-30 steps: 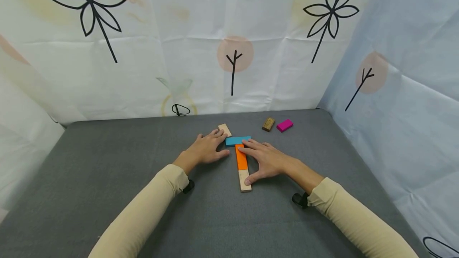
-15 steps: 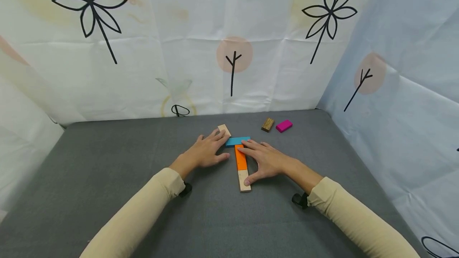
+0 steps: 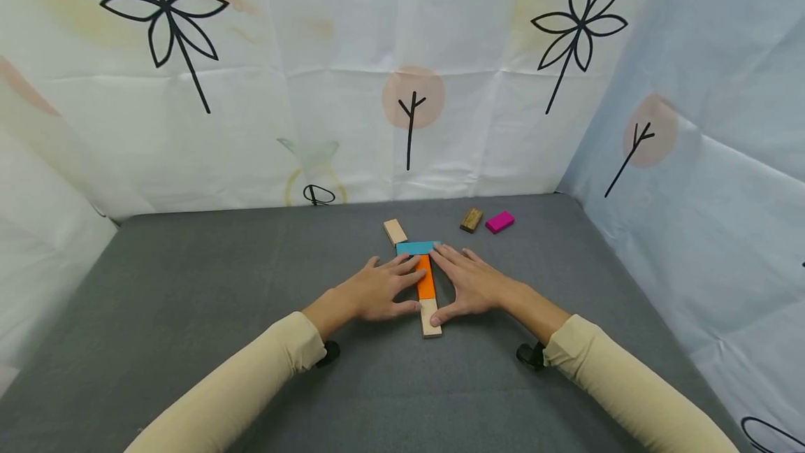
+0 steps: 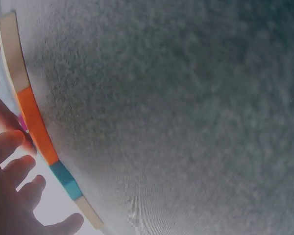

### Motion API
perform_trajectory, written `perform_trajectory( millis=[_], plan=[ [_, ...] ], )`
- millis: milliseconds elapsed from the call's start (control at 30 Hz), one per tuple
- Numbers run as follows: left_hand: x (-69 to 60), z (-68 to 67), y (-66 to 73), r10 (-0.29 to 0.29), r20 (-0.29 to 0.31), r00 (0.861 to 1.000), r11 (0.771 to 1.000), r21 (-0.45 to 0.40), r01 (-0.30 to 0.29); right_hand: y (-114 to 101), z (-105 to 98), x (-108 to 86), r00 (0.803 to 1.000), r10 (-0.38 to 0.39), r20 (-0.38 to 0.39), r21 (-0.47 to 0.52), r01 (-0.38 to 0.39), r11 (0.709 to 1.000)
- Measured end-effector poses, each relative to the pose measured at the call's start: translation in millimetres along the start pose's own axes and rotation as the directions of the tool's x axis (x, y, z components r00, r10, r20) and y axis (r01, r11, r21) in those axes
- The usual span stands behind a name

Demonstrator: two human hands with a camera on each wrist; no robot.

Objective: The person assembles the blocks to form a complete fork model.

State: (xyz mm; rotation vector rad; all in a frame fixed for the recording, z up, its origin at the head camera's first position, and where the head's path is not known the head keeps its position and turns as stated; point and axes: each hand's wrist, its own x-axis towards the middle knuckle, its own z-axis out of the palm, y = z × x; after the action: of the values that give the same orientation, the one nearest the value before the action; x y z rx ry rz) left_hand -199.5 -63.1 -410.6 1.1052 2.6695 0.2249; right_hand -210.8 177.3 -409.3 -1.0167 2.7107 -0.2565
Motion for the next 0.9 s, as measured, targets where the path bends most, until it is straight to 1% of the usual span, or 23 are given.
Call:
perform_trajectory(
  millis=[200,533,633,767,900],
  plan=[
    [3.0,2.9,1.2,-0.006,0.024,1.000,1.000,0.013,0.006,0.9,0.6,0.8,1.000,0.007,0.026,-0.016,-0.007,1.000],
    [5.5,3.7,0.3,-0.013,0.017,1.000,0.999,0.034,0.013,1.5,-1.3,0.6,1.000,0.011,0.029,-0.006,-0.011,1.000],
    [5.5,3.2,0.7,-0.009,0.011,1.000,0.999,0.041,0.008,3.6,-3.7,0.6,1.000,0.006,0.014,0.002,-0.006,1.000],
    [6.3,2.6,0.9,-0.013,0.009,1.000,0.999,0.042,0.012,13.4,-8.9,1.7,0.999,0.004,-0.041,0.010,-0.004,1.000],
    [6.7,3.2,-0.3,-0.014,-0.002,1.000,0.999,0.035,0.014,29.6,-13.4,3.6,0.994,0.049,-0.099,0.022,-0.047,0.999]
  ],
)
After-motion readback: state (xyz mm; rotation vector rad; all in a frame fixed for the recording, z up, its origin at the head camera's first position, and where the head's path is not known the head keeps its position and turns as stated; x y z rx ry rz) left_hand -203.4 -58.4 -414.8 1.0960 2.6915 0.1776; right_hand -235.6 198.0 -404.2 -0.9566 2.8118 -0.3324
